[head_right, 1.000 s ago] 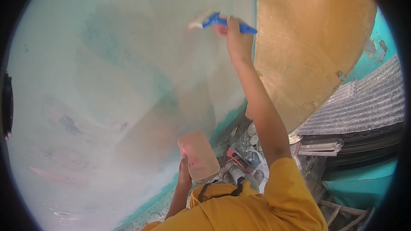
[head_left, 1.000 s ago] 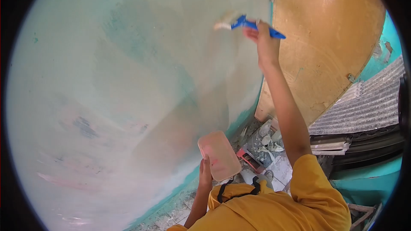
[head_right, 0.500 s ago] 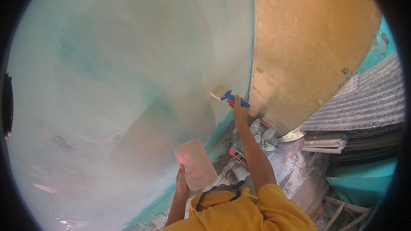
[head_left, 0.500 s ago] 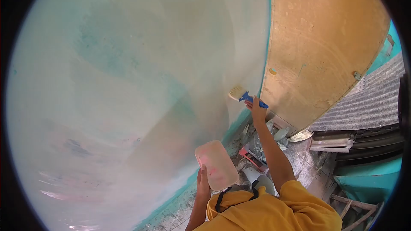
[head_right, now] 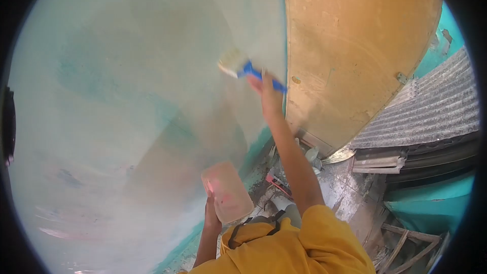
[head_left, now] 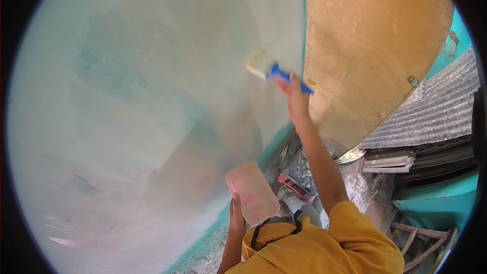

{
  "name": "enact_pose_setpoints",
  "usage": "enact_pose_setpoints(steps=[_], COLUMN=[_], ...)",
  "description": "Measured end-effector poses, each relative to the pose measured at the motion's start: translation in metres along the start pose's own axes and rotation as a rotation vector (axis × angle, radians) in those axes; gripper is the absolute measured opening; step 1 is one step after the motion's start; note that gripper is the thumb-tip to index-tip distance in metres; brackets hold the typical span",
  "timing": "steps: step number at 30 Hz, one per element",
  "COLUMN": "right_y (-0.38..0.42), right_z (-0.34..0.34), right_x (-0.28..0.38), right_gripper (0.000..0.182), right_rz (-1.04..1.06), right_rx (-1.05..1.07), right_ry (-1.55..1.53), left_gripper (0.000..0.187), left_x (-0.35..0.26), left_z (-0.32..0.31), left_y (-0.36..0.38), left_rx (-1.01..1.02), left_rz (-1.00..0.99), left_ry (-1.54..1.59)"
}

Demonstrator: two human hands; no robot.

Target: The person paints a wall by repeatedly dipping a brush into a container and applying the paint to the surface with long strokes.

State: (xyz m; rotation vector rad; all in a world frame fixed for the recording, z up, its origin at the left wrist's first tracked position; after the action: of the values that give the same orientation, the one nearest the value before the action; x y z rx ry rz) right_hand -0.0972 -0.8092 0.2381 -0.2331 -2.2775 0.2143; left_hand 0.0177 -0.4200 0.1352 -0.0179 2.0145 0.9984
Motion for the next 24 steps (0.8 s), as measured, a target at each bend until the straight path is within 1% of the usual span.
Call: enact_pose_setpoints(steps=[2,3,4,5,6,8,10,12,14,15,16,17,18,19,21,23,24], right_y=[0.029,0.045,0.058,0.064,0.061,0.053,0.025,-0.007,-0.028,-0.039,-0.044,-0.045,-0.046,-0.048,-0.036,-0.011,0.004], right_z=[0.057,0.085,0.107,0.121,0.124,0.125,0.088,0.025,-0.032,-0.053,-0.064,-0.064,-0.062,-0.058,-0.016,0.040,0.071], right_x=[-0.066,-0.089,-0.110,-0.121,-0.118,-0.114,-0.068,-0.008,0.059,0.085,0.099,0.097,0.096,0.092,0.038,-0.036,-0.071], right_gripper=[0.038,0.039,0.038,0.038,0.038,0.033,0.030,0.029,0.033,0.034,0.036,0.036,0.037,0.038,0.037,0.036,0.035], right_rz=[-0.109,-0.163,-0.184,-0.204,-0.204,-0.239,-0.128,-0.022,0.096,0.117,0.135,0.133,0.147,0.161,0.147,0.000,-0.067], right_rx=[-0.073,-0.118,-0.117,-0.118,-0.118,-0.025,-0.048,0.026,0.091,0.136,0.180,0.181,0.177,0.172,0.074,-0.053,-0.093], right_ry=[0.064,0.109,0.131,0.154,0.150,0.333,0.314,0.265,0.231,0.196,0.163,0.164,0.102,0.039,0.031,0.033,0.094], left_gripper=[0.067,0.067,0.067,0.066,0.066,0.067,0.068,0.069,0.071,0.071,0.072,0.073,0.073,0.072,0.072,0.070,0.070], left_x=[0.004,0.004,0.005,0.006,0.005,0.005,0.004,0.001,-0.005,-0.003,-0.001,-0.001,-0.001,-0.001,0.002,0.012,0.014], left_z=[0.004,0.005,0.006,0.007,0.007,0.004,0.003,-0.002,-0.008,-0.006,-0.004,-0.004,-0.004,-0.005,-0.004,0.005,0.008], left_y=[-0.002,-0.001,0.001,0.001,0.002,0.002,0.002,0.002,0.005,0.004,0.001,-0.001,0.000,0.001,0.000,-0.004,-0.004], left_rx=[-0.004,-0.006,-0.015,-0.023,-0.025,-0.010,-0.018,-0.026,-0.055,-0.058,-0.045,-0.029,-0.030,-0.029,-0.032,-0.062,-0.069], left_rz=[0.007,-0.004,0.008,0.020,0.016,0.017,0.024,0.035,0.045,0.049,0.037,0.020,0.022,0.029,0.034,0.036,0.034], left_ry=[0.006,0.010,0.011,0.010,0.008,0.004,-0.007,-0.016,-0.035,-0.035,-0.030,-0.023,-0.021,-0.020,-0.019,-0.023,-0.021])
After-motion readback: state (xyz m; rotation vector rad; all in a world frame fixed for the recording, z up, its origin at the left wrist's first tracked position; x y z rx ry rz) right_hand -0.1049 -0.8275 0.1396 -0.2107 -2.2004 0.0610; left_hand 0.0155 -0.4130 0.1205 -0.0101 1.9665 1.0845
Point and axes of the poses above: each hand's wrist, its own y-axis away from the middle knuckle, its own z-axis out of the back of the hand, x = y × z, the point moved 9 cm from there along -y, towards the middle knuckle, and after that the axes turned 14 degrees about z, right-handed, at the moved point
